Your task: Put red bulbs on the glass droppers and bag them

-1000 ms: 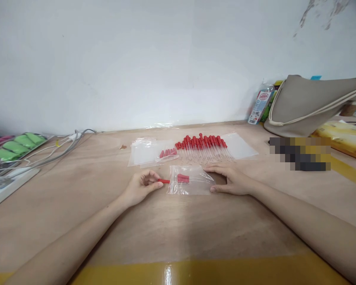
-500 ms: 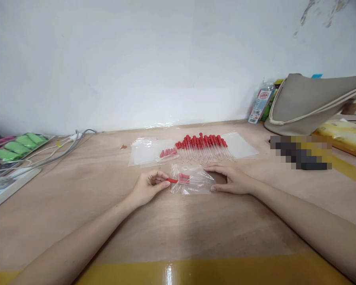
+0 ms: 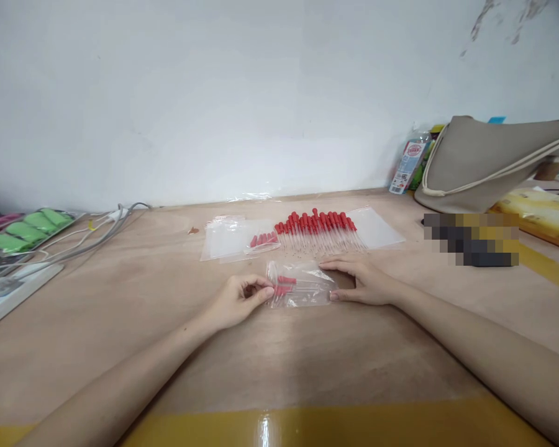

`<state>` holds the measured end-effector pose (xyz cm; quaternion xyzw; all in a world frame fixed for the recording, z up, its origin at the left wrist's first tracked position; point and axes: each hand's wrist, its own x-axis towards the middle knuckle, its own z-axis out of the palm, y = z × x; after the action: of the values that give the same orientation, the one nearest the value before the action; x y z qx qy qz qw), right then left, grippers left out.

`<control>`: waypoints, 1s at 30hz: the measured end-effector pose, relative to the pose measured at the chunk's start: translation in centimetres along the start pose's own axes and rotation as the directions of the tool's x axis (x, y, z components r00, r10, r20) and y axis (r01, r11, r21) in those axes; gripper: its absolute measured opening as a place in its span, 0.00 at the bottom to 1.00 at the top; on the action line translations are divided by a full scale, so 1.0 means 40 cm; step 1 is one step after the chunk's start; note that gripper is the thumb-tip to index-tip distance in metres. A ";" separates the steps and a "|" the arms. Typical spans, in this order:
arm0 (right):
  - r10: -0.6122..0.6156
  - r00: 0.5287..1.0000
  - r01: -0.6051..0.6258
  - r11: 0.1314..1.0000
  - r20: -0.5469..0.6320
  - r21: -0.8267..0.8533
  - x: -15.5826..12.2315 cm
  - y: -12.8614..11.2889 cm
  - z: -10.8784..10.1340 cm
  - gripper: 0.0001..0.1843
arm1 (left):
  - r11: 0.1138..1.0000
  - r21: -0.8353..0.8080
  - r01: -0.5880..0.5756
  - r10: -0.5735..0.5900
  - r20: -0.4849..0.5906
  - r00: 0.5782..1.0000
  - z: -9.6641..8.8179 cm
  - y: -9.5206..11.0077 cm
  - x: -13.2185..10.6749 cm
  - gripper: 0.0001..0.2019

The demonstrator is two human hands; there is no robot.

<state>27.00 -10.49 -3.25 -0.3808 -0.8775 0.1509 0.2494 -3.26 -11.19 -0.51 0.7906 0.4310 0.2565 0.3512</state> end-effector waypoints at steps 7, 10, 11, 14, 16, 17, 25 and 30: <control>-0.026 0.999 0.026 1.000 -0.018 -0.005 0.002 -0.002 -0.002 0.32 | 0.997 0.071 0.003 0.004 -0.107 0.994 0.032 0.016 -0.007 0.11; -0.026 1.000 0.026 1.000 -0.012 -0.005 0.001 -0.001 -0.002 0.32 | 1.000 0.004 -0.013 0.013 -0.116 0.993 0.037 0.007 -0.007 0.09; -0.024 1.000 0.024 1.000 -0.012 -0.005 0.001 0.000 -0.001 0.32 | 0.999 -0.038 -0.015 0.010 -0.121 0.993 0.038 0.004 -0.006 0.09; -0.016 1.000 0.016 1.000 -0.018 -0.004 0.001 0.000 -0.001 0.32 | 0.990 -0.141 0.014 -0.033 -0.130 0.991 0.039 -0.001 -0.003 0.09; -0.010 1.000 0.010 1.000 -0.015 0.003 0.000 0.000 -0.001 0.32 | 0.987 -0.153 0.043 -0.065 -0.140 0.988 0.039 0.001 -0.003 0.09; -0.008 1.000 0.008 1.000 -0.012 0.006 0.000 -0.001 -0.001 0.33 | 0.988 -0.146 0.056 -0.077 -0.142 0.987 0.038 0.002 -0.003 0.09; -0.035 0.999 0.035 0.999 -0.012 -0.001 0.001 -0.006 -0.002 0.31 | 0.955 -0.278 0.107 -0.114 -0.008 0.993 0.030 0.010 -0.001 0.11; -0.018 1.000 0.018 1.000 -0.004 -0.005 0.001 -0.006 -0.003 0.33 | 0.935 -0.348 0.064 -0.117 -0.134 0.984 0.008 -0.014 0.024 0.12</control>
<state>26.91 -10.59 -3.01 -0.3736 -0.8808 0.1458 0.2518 -2.83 -10.24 -1.06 0.6750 0.4415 0.3705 0.4606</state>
